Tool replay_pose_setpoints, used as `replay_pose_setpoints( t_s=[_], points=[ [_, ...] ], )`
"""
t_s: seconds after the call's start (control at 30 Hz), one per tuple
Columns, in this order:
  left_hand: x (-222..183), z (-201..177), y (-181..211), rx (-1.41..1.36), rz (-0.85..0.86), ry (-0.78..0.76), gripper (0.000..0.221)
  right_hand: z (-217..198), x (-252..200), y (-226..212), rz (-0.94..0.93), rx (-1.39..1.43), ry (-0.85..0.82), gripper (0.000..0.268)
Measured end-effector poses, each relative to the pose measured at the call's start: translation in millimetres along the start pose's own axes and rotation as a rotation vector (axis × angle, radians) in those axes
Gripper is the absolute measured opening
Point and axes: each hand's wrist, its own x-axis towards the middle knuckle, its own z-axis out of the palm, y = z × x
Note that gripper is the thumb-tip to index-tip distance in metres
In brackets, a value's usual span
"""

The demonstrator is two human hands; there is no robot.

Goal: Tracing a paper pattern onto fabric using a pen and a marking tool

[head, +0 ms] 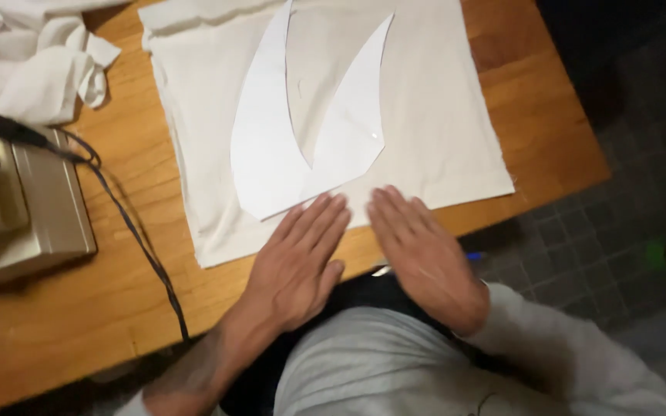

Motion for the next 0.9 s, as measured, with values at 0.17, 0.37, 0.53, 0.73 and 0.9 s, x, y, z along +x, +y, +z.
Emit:
replay_pose_setpoints(
  t_s=[0.17,0.37,0.53,0.73,0.9],
  points=[
    [-51,-12,-19,0.100,-0.237,-0.015,0.086,2,-56,46,0.222,-0.183,-0.082,0.060],
    [-104,-24,-27,0.184,-0.487,-0.019,0.099,-15,-99,117,0.428,-0.202,-0.276,0.064],
    [-66,-38,-34,0.354,-0.636,0.367,0.064,0,-64,115,0.446,-0.601,-0.188,0.060],
    [18,-6,-84,0.204,-0.773,0.484,0.075,-17,96,38,0.545,0.104,-0.084,0.085],
    [54,-36,-85,-0.225,-1.016,0.368,0.091,-18,153,40,0.779,0.328,-0.063,0.083]
  ],
)
